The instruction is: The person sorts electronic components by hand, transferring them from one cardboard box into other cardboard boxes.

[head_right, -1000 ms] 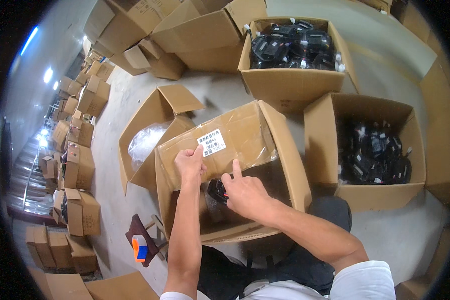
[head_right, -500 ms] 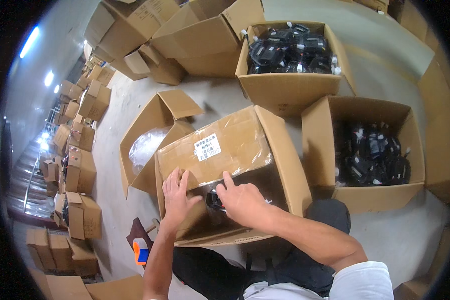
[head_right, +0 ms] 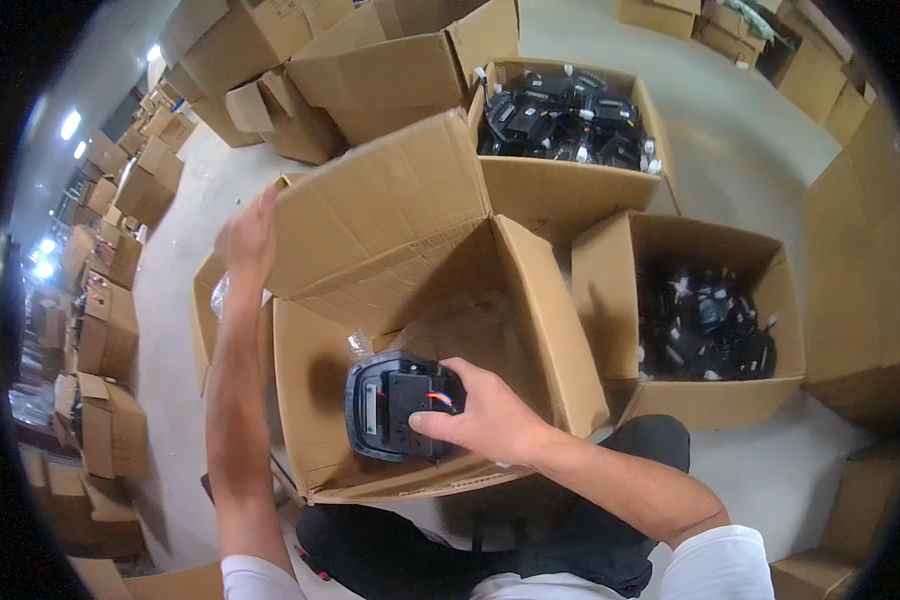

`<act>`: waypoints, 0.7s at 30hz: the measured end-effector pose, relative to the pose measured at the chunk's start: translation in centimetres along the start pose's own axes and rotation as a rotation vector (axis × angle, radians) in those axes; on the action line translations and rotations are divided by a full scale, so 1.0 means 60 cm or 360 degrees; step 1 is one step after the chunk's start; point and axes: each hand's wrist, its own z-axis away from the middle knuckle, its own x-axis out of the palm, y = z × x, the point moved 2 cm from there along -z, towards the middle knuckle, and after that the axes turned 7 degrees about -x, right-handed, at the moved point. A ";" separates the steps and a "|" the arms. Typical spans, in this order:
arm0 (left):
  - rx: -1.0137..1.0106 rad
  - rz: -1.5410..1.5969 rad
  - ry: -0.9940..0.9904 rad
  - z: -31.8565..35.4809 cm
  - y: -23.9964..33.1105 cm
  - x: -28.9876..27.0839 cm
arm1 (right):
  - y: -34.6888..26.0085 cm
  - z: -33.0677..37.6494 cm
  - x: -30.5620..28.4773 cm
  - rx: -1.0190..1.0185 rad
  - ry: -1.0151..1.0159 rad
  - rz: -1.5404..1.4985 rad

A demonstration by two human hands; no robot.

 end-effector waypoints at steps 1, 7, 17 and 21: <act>-0.0054 -0.0054 -0.0121 -0.039 -0.003 0.022 | 0.003 0.002 0.009 0.0115 0.0041 -0.0219; 0.0285 0.0071 -0.0203 0.026 -0.056 0.228 | -0.011 0.019 0.033 0.0269 0.0359 -0.0104; -0.0963 0.2565 -0.1596 0.305 0.072 -0.046 | -0.042 -0.053 0.012 -0.0759 0.0772 0.1595; -0.1528 0.3098 -0.1179 0.288 0.021 -0.047 | -0.055 -0.107 0.121 -0.1144 -0.0145 0.1700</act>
